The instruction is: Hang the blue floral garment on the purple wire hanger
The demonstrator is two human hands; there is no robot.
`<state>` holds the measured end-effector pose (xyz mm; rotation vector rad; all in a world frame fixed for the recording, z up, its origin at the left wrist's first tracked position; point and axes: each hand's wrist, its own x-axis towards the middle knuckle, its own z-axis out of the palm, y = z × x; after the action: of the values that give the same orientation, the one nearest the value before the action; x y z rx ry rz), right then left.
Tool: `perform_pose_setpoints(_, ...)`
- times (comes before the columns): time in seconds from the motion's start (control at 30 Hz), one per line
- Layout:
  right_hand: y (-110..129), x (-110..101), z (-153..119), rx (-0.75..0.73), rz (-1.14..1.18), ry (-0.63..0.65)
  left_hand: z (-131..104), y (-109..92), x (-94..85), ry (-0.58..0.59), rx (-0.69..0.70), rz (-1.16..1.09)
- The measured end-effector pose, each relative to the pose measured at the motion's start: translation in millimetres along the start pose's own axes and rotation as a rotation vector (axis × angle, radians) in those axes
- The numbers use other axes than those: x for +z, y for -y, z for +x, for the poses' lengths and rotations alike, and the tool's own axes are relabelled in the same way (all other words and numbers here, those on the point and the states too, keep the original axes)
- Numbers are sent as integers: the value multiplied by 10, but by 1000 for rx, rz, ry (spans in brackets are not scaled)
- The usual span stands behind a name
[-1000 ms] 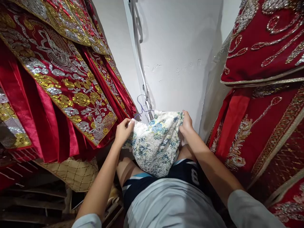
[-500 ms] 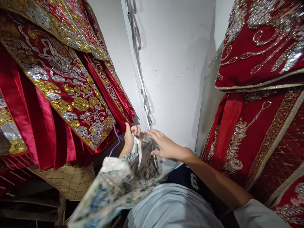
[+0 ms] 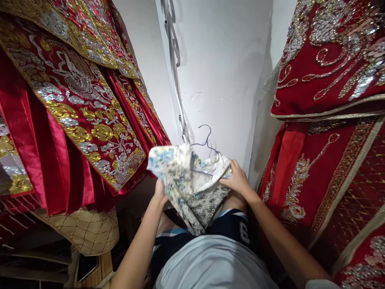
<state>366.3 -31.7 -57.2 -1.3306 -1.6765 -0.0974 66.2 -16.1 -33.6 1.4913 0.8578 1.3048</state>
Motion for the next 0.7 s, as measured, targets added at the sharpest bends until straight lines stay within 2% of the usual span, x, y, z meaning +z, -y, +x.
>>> perform_pose_setpoints(0.1, 23, -113, 227, 22, -48, 5, -141, 201, -209, -66, -61, -116)
perform_pose_setpoints(0.17, 145, -116, 341, -18, -66, 69, -233, 426, -220, -176, -97, -167)
perform_pose_setpoints(0.3, 357, -80, 381, -181, -52, 204, -397, 983, -36, -403, -125, -139)
perform_pose_setpoints(0.4, 343, -105, 244, -263, 85, 189, -541, 1252, 112, -429, -141, -191)
perform_pose_setpoints(0.5, 296, -52, -39, -144, 340, -17, -702, 1281, 221, -411, -256, -269)
perform_pose_setpoints(0.57, 333, 122, -310, 54, 490, -175, -794, 1213, 290, -427, -374, -298)
perform_pose_setpoints(0.6, 376, 252, -462, 161, 542, -206, -829, 1172, 326, -443, -414, -312)
perform_pose_setpoints(0.63, 432, 400, -614, 242, 584, -154, -858, 1133, 360, -457, -431, -329)
perform_pose_setpoints(0.7, 555, 694, -880, 286, 622, 153, -898, 1076, 414, -478, -402, -372)
